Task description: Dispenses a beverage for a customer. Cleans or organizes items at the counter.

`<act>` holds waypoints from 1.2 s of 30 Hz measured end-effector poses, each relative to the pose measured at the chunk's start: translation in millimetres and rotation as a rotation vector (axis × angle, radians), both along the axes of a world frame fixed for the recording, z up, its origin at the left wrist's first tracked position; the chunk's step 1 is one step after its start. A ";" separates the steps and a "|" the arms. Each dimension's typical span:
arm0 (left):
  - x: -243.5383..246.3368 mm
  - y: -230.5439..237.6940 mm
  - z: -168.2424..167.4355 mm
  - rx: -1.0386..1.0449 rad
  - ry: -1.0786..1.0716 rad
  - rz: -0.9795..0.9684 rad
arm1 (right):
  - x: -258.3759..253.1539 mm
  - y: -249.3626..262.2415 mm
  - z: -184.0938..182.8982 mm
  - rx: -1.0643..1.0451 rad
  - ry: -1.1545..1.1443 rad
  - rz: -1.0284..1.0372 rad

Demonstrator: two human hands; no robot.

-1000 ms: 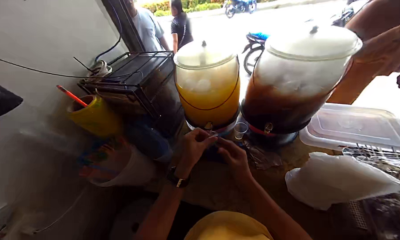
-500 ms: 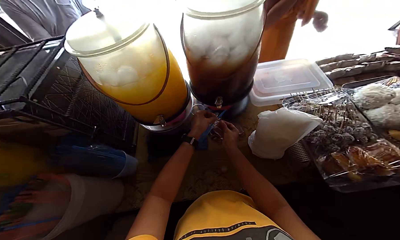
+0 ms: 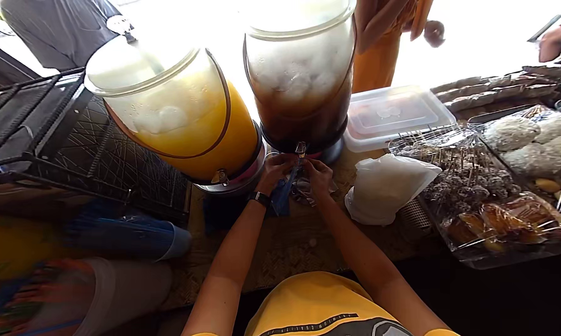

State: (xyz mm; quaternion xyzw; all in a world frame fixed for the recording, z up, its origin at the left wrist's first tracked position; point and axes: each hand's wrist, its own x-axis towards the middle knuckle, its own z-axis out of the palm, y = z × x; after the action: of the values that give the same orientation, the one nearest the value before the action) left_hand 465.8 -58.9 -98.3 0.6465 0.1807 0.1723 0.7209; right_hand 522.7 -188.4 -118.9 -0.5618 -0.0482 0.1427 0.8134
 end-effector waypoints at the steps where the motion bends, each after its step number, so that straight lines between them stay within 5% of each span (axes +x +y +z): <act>1: -1.7 -1.3 0.7 -0.015 -0.018 0.004 | -1.9 -2.7 3.6 -0.014 -0.024 0.012; 10: 5.5 -11.3 16.9 0.092 0.068 0.095 | 19.7 -7.1 26.2 -0.238 -0.249 0.048; 16: 10.4 -19.4 29.6 0.088 0.100 0.093 | 23.6 -22.7 60.2 -0.515 -1.125 0.027; 22: 10.4 -30.8 29.6 0.150 0.026 0.184 | 45.9 -27.9 94.5 -0.695 -1.089 0.292; 27: 12.0 -41.3 31.2 0.238 0.030 0.276 | 43.0 -8.2 113.8 -0.865 -0.755 0.302; 36: 6.6 -47.3 36.3 0.328 0.091 0.299 | 41.5 -7.7 118.6 -0.908 -0.768 0.280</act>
State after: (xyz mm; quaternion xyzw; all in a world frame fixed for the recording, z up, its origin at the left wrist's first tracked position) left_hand 472.4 -106.2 -62.0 0.7282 0.2763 0.2752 0.5636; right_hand 564.2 -196.1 -0.3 -0.8521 -0.3457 0.0416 0.3908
